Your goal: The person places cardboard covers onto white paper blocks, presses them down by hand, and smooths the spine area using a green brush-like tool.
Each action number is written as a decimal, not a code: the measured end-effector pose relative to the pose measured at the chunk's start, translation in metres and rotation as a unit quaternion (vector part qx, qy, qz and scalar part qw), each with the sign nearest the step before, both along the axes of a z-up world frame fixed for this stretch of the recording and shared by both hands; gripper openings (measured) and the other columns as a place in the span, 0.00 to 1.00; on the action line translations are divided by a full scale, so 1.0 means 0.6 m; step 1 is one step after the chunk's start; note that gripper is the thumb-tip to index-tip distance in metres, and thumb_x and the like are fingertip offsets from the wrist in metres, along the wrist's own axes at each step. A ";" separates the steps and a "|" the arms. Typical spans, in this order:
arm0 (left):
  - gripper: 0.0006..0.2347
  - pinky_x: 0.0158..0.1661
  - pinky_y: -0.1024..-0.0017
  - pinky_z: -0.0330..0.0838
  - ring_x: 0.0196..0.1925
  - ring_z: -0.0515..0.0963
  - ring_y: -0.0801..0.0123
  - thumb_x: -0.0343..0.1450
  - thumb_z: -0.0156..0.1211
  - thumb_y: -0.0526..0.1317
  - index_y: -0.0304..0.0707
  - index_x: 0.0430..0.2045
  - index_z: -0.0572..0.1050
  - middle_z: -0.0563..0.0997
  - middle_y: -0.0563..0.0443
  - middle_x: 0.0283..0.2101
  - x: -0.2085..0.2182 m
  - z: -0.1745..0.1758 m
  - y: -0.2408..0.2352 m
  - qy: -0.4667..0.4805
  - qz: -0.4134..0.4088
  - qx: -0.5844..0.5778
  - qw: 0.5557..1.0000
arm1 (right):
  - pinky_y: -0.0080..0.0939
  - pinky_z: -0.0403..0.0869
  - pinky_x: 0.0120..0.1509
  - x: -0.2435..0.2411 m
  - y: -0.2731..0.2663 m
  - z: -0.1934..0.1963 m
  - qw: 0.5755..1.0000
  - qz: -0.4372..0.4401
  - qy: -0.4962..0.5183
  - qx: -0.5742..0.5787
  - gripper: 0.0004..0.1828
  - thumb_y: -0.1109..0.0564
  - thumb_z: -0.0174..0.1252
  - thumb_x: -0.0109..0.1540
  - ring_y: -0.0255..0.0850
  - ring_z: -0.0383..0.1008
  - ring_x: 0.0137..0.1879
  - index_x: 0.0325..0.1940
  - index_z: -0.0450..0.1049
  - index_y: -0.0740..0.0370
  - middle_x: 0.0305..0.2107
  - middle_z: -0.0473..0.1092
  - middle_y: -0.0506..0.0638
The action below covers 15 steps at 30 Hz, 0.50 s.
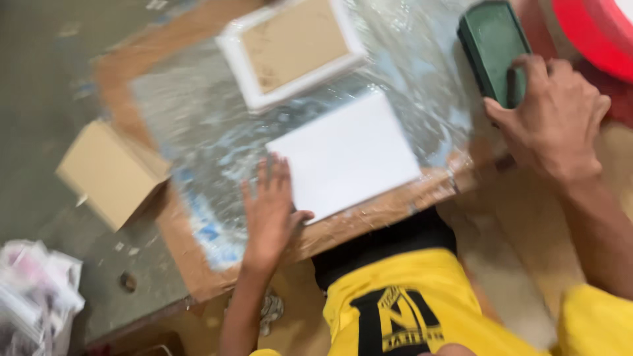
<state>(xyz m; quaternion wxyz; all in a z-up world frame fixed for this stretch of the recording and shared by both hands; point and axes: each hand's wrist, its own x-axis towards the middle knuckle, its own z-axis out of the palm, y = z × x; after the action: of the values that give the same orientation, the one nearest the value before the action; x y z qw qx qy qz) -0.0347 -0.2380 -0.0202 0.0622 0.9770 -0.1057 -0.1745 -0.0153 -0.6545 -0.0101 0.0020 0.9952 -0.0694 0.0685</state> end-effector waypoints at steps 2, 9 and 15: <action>0.52 0.69 0.37 0.39 0.77 0.45 0.51 0.53 0.76 0.54 0.34 0.70 0.50 0.49 0.42 0.76 -0.004 -0.003 0.001 0.013 -0.001 0.008 1.000 | 0.60 0.73 0.44 -0.052 0.023 0.003 0.999 -0.043 -0.011 -0.026 0.37 0.37 0.70 0.60 0.60 0.77 0.47 0.67 0.73 0.59 0.44 0.72 0.63; 0.53 0.70 0.39 0.38 0.78 0.44 0.54 0.53 0.73 0.56 0.36 0.72 0.49 0.49 0.45 0.76 0.014 0.027 -0.019 0.044 0.013 0.045 0.998 | 0.56 0.77 0.42 -0.043 0.138 -0.036 0.984 -0.176 -0.011 -0.024 0.43 0.32 0.67 0.65 0.59 0.77 0.41 0.69 0.69 0.69 0.41 0.71 0.67; 0.53 0.70 0.38 0.37 0.78 0.44 0.54 0.54 0.73 0.57 0.36 0.72 0.48 0.48 0.46 0.77 0.005 0.000 -0.009 0.037 0.017 0.034 0.999 | 0.45 0.76 0.27 0.108 0.144 -0.102 0.994 -0.113 0.000 -0.012 0.45 0.31 0.62 0.65 0.52 0.76 0.30 0.69 0.67 0.74 0.35 0.72 0.70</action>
<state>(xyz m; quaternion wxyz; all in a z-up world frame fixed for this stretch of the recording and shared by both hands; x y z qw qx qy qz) -0.0319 -0.2435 -0.0204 0.0355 0.9730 -0.0809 -0.2133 0.0498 -0.5679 -0.0712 0.0216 0.9810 -0.1802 0.0689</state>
